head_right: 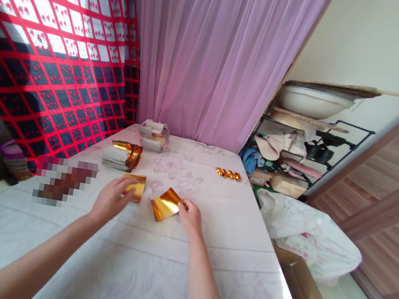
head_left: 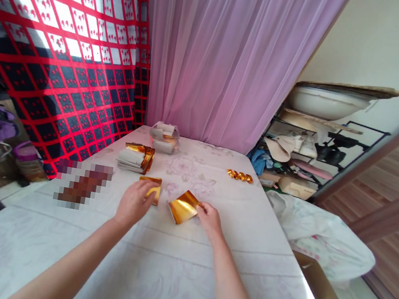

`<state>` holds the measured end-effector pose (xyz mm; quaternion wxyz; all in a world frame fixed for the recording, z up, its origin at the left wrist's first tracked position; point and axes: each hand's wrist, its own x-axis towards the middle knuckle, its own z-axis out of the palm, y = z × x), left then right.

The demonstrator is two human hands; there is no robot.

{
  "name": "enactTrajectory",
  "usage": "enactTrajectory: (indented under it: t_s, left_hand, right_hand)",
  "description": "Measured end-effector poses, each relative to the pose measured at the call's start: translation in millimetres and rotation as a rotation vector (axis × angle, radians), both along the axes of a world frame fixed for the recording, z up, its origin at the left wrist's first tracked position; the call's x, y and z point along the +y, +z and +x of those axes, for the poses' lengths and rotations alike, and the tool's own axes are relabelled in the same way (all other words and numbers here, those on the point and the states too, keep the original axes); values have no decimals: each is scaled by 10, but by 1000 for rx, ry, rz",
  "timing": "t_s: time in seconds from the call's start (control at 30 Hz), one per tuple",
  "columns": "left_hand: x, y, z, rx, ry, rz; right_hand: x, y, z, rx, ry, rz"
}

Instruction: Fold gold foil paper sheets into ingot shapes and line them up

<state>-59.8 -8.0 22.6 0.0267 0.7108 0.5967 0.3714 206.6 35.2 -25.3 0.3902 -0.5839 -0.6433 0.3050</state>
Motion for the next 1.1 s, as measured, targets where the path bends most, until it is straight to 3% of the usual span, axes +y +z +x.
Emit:
enactTrajectory:
  t_s: [0.13, 0.23, 0.5, 0.8, 0.93, 1.1]
  left_hand:
    - [-285, -147, 563, 195, -263, 37]
    - [-348, -240, 717, 266, -278, 1]
    - [-268, -295, 703, 152, -198, 0]
    - [-241, -515, 629, -74, -26, -4]
    - [-292, -535, 613, -326, 21, -77]
    - [-307, -543, 598, -489, 33, -81]
  right_hand:
    - [-167, -50, 140, -44, -77, 20]
    - [-268, -53, 189, -86, -112, 35]
    - [-378, -29, 182, -100, -78, 68]
    - [-421, -83, 189, -14, -17, 117]
    - [-474, -47, 205, 34, 16, 152]
    - [-574, 88, 241, 60, 108, 190]
